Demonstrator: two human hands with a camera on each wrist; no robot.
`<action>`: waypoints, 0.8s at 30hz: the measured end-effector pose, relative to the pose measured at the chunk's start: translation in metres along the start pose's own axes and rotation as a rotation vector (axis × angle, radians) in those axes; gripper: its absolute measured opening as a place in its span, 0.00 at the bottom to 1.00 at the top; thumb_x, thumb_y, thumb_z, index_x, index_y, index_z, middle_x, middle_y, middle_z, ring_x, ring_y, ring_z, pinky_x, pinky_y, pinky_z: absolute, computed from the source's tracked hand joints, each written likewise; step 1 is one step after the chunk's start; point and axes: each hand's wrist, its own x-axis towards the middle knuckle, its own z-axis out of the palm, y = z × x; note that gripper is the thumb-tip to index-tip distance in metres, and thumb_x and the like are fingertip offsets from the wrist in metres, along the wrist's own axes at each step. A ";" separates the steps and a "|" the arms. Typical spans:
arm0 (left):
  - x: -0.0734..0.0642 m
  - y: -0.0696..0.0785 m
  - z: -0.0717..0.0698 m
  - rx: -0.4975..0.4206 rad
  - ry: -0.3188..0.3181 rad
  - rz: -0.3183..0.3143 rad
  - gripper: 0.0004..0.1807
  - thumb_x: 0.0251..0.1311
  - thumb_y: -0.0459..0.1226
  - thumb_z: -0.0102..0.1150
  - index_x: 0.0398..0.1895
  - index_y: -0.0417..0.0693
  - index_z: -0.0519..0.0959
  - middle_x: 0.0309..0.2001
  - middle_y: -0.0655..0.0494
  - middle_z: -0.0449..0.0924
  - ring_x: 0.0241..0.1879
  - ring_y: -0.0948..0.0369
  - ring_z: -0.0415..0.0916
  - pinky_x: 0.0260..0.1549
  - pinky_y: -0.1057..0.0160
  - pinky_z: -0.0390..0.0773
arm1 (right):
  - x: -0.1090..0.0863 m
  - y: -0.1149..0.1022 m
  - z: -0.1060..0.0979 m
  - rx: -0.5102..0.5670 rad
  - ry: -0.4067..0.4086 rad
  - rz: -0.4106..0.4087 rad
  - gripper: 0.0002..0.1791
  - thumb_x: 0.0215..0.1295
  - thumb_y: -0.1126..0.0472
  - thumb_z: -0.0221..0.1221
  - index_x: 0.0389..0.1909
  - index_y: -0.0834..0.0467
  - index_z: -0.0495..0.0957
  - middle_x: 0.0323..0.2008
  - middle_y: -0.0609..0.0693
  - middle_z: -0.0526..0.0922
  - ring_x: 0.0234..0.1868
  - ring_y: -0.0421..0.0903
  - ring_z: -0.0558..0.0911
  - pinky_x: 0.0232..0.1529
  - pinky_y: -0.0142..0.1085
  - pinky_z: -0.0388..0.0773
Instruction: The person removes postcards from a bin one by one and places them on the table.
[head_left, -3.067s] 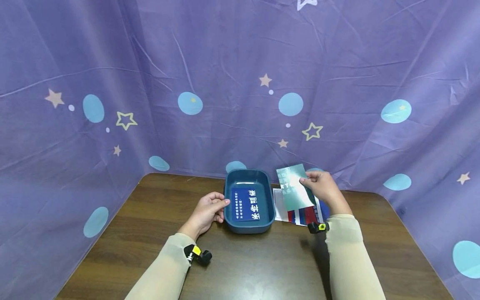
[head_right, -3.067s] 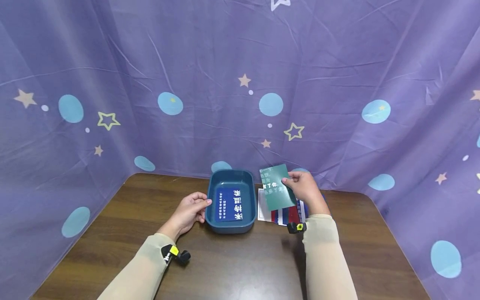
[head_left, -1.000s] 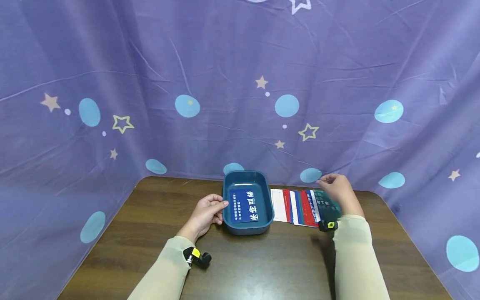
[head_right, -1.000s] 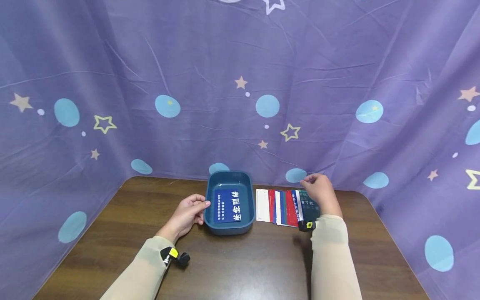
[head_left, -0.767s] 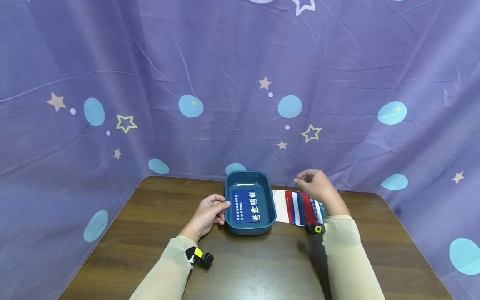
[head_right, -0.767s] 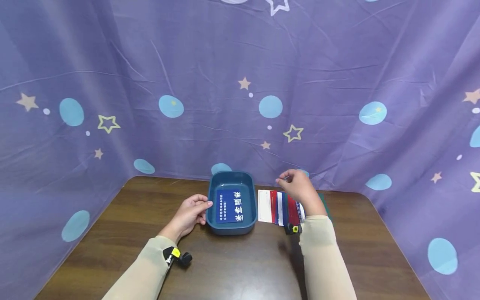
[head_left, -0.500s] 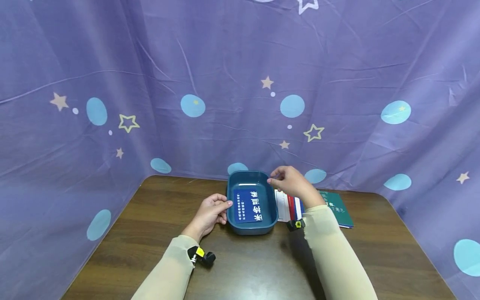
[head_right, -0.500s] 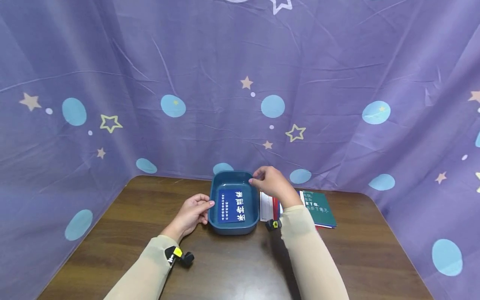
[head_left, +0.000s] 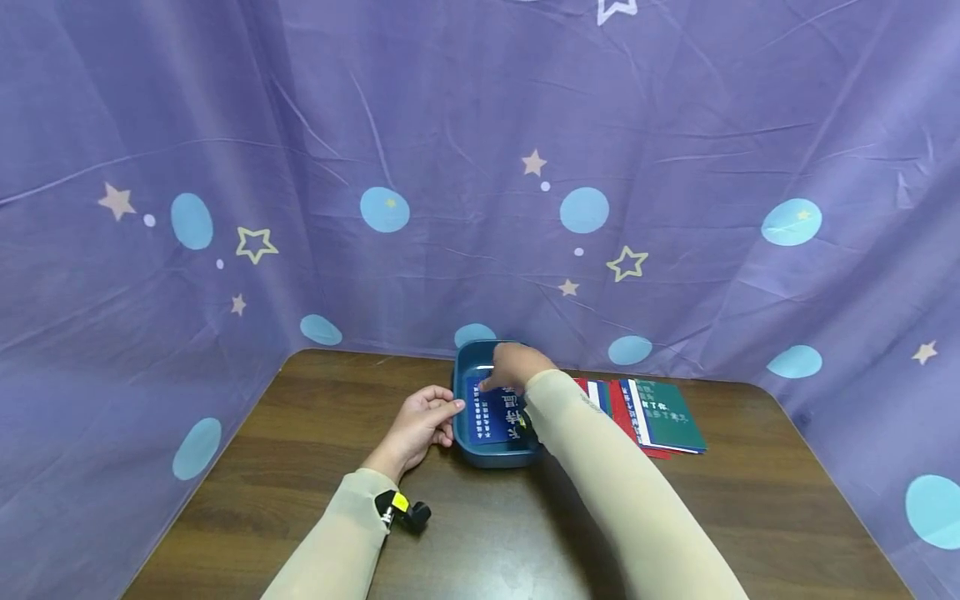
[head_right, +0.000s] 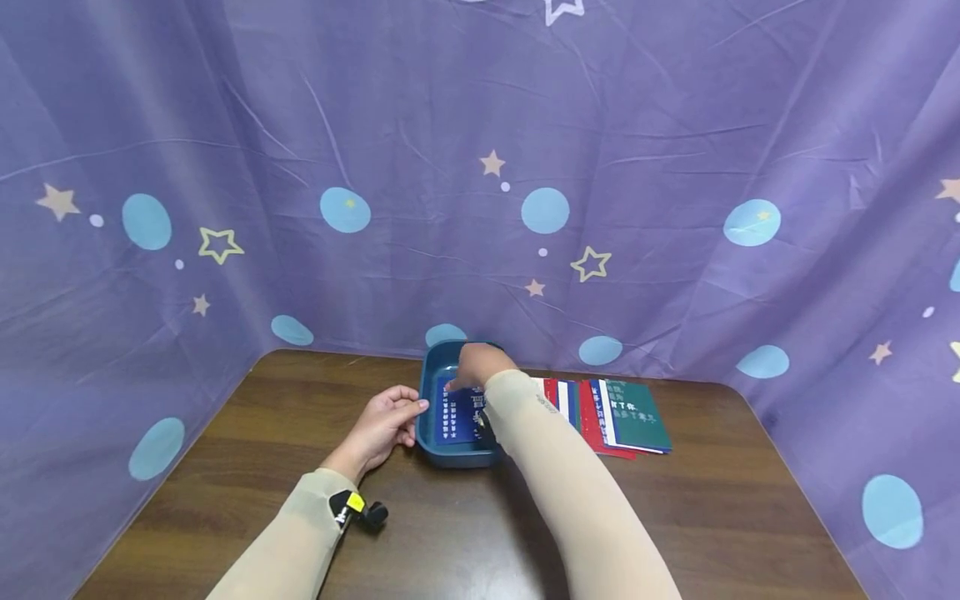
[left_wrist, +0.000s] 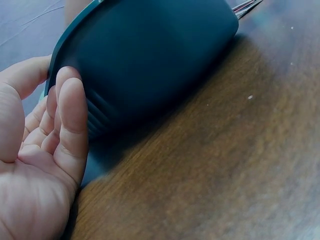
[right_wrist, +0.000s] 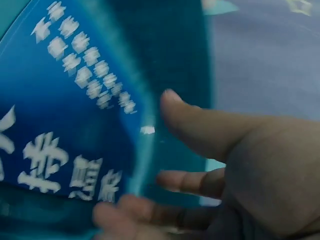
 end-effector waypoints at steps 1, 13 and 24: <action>0.000 0.000 0.000 -0.002 -0.001 0.002 0.10 0.80 0.32 0.67 0.52 0.44 0.74 0.24 0.60 0.81 0.17 0.65 0.77 0.17 0.69 0.82 | 0.001 -0.001 0.004 -0.049 -0.004 0.027 0.37 0.72 0.37 0.76 0.67 0.62 0.83 0.54 0.57 0.93 0.52 0.54 0.93 0.60 0.53 0.93; 0.000 0.000 0.001 -0.024 0.004 0.007 0.08 0.79 0.30 0.66 0.49 0.45 0.74 0.22 0.61 0.79 0.17 0.66 0.76 0.16 0.70 0.81 | -0.010 -0.007 0.020 -0.098 0.005 0.085 0.59 0.62 0.34 0.82 0.84 0.60 0.67 0.72 0.60 0.84 0.70 0.55 0.85 0.77 0.56 0.83; 0.001 -0.001 0.001 -0.015 0.012 0.004 0.09 0.79 0.31 0.67 0.50 0.44 0.75 0.24 0.60 0.81 0.17 0.65 0.77 0.16 0.69 0.81 | 0.048 0.030 0.022 -0.045 0.069 0.029 0.34 0.57 0.53 0.88 0.60 0.64 0.86 0.53 0.59 0.93 0.51 0.55 0.92 0.60 0.54 0.93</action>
